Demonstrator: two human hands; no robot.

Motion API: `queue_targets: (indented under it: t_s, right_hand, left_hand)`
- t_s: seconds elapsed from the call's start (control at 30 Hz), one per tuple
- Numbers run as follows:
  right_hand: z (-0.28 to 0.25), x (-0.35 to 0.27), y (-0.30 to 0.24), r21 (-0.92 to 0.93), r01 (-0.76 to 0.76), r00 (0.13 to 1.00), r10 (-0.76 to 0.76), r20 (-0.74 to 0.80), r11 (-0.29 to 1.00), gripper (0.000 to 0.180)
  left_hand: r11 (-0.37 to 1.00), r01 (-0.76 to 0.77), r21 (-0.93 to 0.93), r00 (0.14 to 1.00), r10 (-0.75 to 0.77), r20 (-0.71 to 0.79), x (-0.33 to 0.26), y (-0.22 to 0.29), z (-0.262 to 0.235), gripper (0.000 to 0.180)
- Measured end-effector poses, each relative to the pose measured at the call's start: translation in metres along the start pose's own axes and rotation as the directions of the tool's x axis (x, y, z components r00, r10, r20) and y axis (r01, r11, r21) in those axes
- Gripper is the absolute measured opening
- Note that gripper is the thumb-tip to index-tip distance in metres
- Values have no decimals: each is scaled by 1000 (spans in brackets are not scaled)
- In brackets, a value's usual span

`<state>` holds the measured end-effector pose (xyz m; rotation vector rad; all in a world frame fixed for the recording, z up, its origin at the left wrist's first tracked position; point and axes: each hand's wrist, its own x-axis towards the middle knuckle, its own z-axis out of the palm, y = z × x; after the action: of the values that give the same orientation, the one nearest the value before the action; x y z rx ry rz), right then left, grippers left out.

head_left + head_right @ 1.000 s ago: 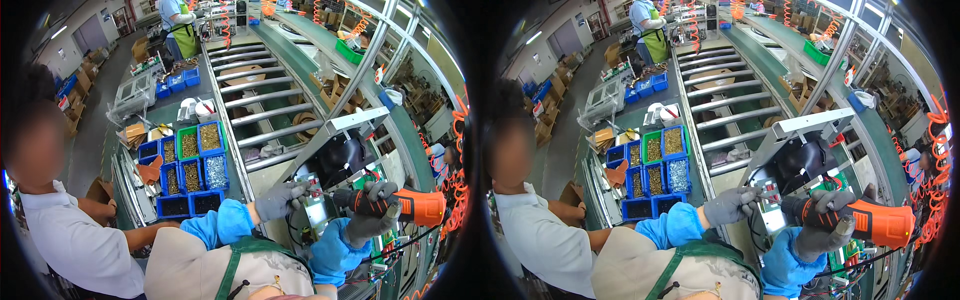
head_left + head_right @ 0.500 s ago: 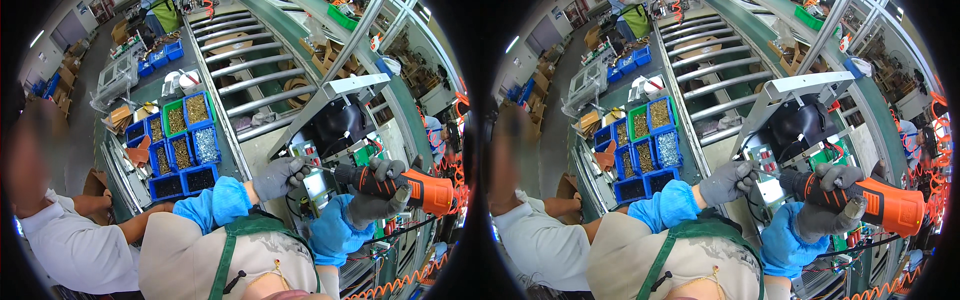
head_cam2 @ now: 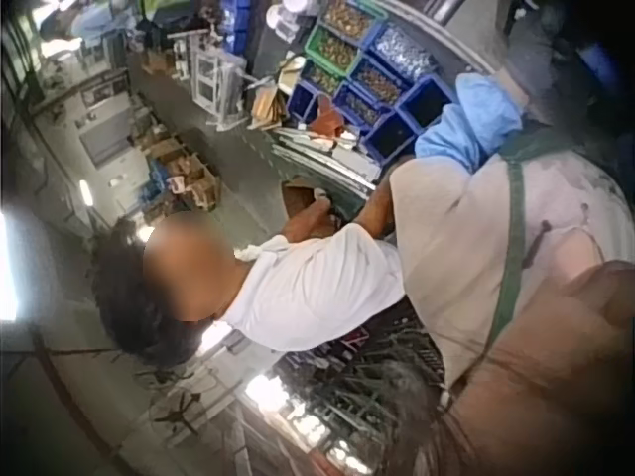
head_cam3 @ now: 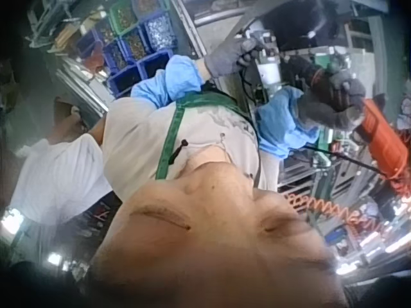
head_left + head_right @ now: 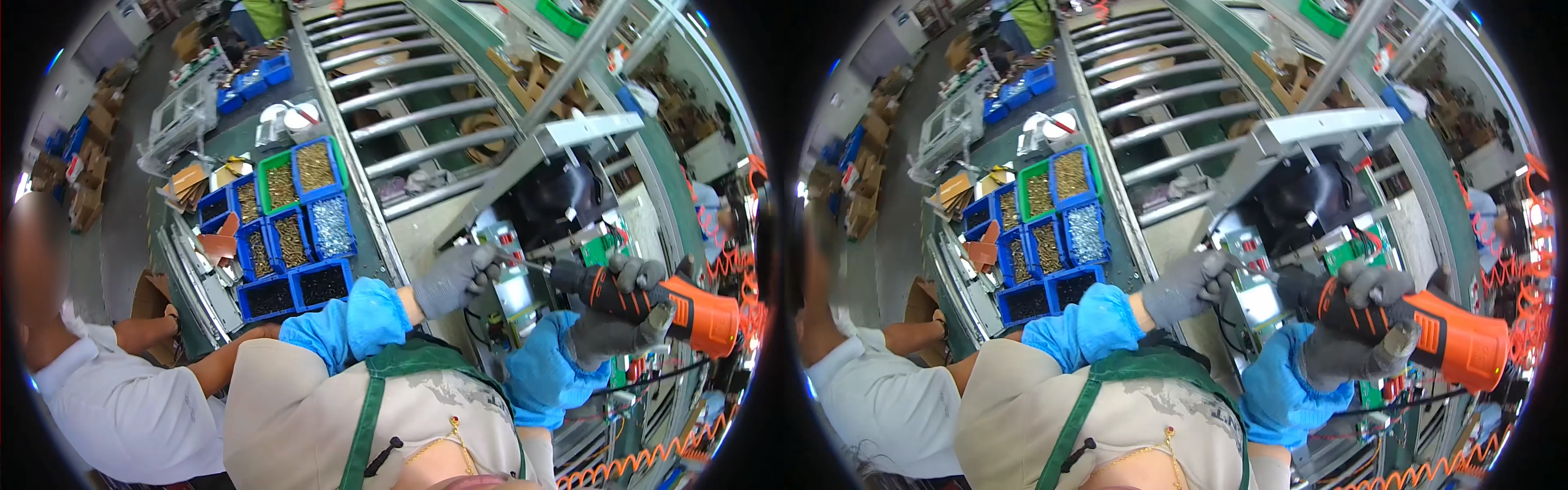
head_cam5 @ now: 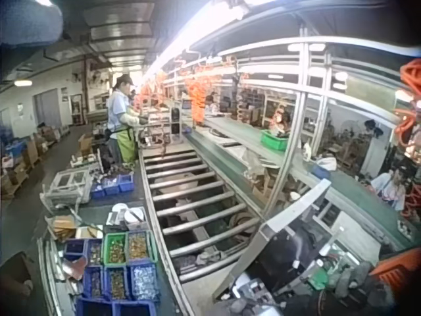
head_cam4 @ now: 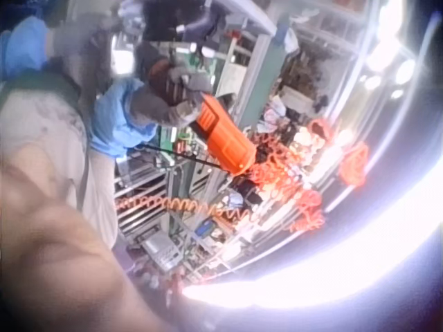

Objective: The person uses a pneumatic screwdriver to fasten screws into a circuit board assembly on a factory line. They repeatedly pick up screws from blue bins, position them on the board, and drive them in with the tool. A coworker briefly approaches to observe the work.

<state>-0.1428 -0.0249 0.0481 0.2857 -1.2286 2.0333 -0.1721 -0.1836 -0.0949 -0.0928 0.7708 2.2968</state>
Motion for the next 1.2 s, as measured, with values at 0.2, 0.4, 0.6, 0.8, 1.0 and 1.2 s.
queue_targets:
  t_s: [0.2,0.4,0.6,0.8,1.0,1.2]
  right_hand:
    - [10,6,-1,116,100,990,-111,93,988,71]
    - [11,6,-7,4,75,996,-75,45,997,67]
    - [5,7,-5,53,61,998,-62,20,997,61]
    - [1,11,-2,105,58,996,-65,59,993,37]
    - [6,10,2,28,16,1000,-16,14,999,37]
    - [4,14,16,-25,30,1000,-30,-1,999,39]
  left_hand:
    - [984,-101,144,992,90,85,-10,13,3,46]
    - [971,-95,219,989,66,135,-4,9,3,46]
    - [908,-170,383,983,131,126,-3,12,0,44]
    - [802,-178,570,984,153,92,-7,26,4,49]
    - [708,-262,656,965,186,184,2,28,-9,49]
    - [777,-118,619,991,130,26,0,40,-4,50]
